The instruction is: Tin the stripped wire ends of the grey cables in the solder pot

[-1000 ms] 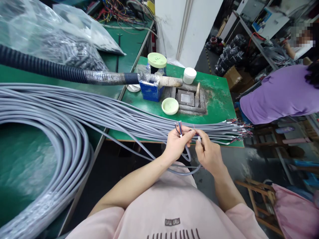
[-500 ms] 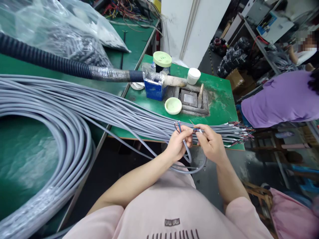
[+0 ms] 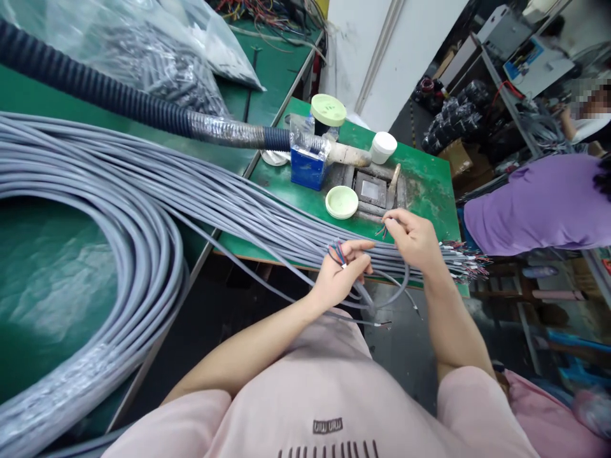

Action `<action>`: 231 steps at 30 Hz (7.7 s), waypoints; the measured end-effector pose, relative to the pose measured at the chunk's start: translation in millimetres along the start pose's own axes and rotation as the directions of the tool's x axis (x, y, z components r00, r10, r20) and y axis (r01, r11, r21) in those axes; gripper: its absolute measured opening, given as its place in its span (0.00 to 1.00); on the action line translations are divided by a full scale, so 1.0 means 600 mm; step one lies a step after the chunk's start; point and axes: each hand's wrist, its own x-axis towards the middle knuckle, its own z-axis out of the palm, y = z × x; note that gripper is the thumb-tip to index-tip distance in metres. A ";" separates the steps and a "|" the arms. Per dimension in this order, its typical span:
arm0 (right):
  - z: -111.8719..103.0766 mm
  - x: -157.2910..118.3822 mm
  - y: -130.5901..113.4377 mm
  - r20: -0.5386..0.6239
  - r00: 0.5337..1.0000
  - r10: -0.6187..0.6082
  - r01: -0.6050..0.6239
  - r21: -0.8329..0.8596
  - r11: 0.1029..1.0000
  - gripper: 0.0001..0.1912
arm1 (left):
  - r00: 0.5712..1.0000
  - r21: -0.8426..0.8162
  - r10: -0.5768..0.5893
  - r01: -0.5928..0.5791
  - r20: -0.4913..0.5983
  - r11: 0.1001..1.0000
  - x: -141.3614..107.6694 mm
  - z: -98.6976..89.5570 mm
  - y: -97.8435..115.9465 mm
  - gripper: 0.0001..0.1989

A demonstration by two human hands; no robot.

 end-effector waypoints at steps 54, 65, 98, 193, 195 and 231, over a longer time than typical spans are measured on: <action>0.030 0.253 0.064 0.262 0.908 0.328 0.117 -0.909 0.401 0.18 | 0.865 0.672 0.502 -0.379 0.013 0.636 0.038 -0.090 0.020 0.13; 0.040 0.259 0.086 0.285 0.898 0.334 0.133 -0.901 0.412 0.17 | 0.849 0.687 0.527 -0.406 0.039 0.603 0.041 -0.090 0.019 0.13; -0.112 -0.116 0.018 0.219 0.975 0.041 -0.197 0.765 0.614 0.23 | 0.890 0.023 -0.143 0.148 0.433 0.989 0.032 0.054 0.017 0.19; 0.070 -0.153 -0.018 0.038 0.992 0.124 -0.122 0.600 0.791 0.14 | 1.000 0.398 0.019 -0.008 -0.023 0.917 0.006 0.015 0.051 0.17; 0.071 -0.155 -0.018 0.036 0.991 0.131 -0.126 0.598 0.791 0.15 | 1.000 0.383 0.016 -0.010 -0.011 0.924 0.006 0.015 0.051 0.17; 0.069 -0.147 -0.025 0.088 0.986 0.143 -0.167 0.566 0.807 0.12 | 1.000 0.245 -0.001 0.007 -0.024 0.970 0.006 0.013 0.051 0.10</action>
